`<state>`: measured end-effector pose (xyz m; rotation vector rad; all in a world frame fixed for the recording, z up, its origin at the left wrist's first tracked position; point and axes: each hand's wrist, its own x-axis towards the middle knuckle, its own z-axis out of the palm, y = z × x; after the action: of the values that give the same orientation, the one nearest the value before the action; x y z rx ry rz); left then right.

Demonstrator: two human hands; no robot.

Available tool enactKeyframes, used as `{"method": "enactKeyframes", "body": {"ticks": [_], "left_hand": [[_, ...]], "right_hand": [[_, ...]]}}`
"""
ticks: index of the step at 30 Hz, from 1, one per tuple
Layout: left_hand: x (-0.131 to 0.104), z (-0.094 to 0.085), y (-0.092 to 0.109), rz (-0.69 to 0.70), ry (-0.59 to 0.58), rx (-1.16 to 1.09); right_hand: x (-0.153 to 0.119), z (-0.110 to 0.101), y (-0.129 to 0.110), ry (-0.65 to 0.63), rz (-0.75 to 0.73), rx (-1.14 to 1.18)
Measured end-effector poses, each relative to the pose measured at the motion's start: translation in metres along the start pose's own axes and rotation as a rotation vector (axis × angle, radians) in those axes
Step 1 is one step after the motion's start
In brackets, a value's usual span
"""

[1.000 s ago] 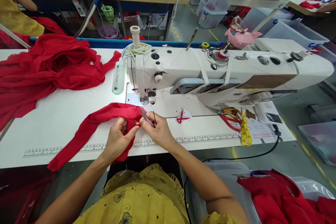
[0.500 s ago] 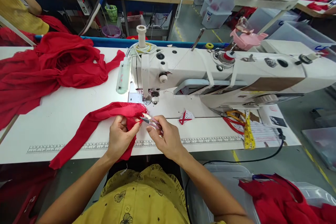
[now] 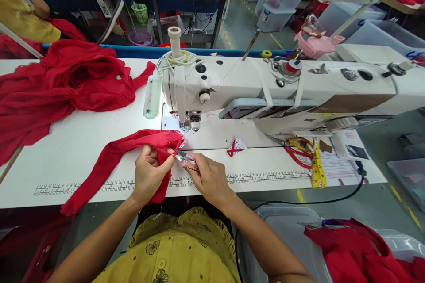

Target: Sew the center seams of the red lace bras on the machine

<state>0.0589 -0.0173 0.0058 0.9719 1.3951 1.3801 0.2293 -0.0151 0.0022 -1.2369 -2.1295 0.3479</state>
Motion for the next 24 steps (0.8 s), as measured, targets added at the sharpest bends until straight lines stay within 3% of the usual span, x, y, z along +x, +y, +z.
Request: {"method": "enactKeyframes", "body": {"ticks": [8,24], "left_hand": [[-0.0006,-0.0001,0.0028,-0.03,-0.019,-0.042],[-0.002,-0.0006,0.0053,-0.08,-0.043,-0.018]], "right_hand": [[0.0017,0.0004,-0.0043,-0.083,0.089,0.008],[-0.0017,0.001,-0.0067,-0.067,0.086,0.0]]}}
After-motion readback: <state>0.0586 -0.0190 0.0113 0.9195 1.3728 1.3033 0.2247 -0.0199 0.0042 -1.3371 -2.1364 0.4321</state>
